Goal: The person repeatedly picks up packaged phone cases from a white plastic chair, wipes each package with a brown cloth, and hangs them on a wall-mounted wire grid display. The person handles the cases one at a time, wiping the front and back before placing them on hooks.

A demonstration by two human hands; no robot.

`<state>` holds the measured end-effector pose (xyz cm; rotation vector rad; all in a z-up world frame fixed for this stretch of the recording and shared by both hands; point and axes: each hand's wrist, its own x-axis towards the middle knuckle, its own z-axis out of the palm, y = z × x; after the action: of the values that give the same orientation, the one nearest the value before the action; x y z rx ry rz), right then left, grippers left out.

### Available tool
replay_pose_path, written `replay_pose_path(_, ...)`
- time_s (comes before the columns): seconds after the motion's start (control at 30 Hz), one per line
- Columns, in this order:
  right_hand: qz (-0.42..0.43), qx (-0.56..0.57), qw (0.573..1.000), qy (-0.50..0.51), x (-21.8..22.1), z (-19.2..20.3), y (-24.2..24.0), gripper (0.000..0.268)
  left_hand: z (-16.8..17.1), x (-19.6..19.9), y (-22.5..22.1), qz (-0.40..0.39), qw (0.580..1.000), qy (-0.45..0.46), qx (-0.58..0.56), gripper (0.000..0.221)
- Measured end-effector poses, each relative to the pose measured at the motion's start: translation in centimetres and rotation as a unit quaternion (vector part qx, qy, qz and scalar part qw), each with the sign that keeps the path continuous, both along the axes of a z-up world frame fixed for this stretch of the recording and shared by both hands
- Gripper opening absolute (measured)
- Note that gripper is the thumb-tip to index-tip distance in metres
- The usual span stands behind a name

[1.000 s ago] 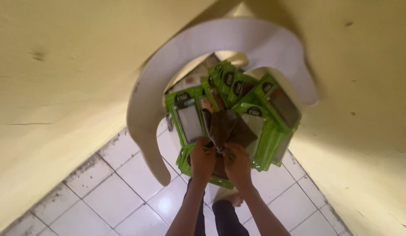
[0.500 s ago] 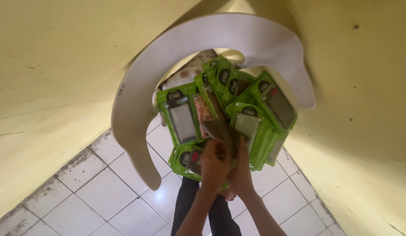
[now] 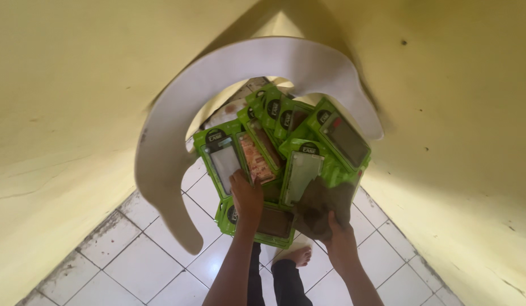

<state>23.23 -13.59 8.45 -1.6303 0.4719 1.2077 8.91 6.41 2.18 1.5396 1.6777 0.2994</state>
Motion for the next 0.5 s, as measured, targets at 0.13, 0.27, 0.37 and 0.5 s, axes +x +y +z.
replay_pose_path(0.13, -0.013, -0.028, 0.999, -0.010, -1.4, 0.9, -1.7, 0.049, -1.5, 0.0, 0.3, 0.012, 0.999, 0.046, 0.021, 0.049)
replay_pose_path(0.27, -0.037, -0.029, 0.999, -0.001, -2.2, 0.3, -2.9, 0.049, -1.8, 0.9, 1.4, 0.041, 0.997, 0.056, -0.044, 0.053)
replay_pose_path(0.37, -0.049, -0.023, 0.999, 0.006, -3.1, -0.2, -4.1, 0.048, -1.9, 0.5, 0.6, 0.038, 0.999, 0.005, -0.036, 0.049)
replay_pose_path(0.5, -0.045, -0.013, 0.999, 0.006, -3.7, -0.1, -4.6, 0.047, -2.5, 0.2, -0.2, 0.052, 0.992, -0.078, -0.078, 0.044)
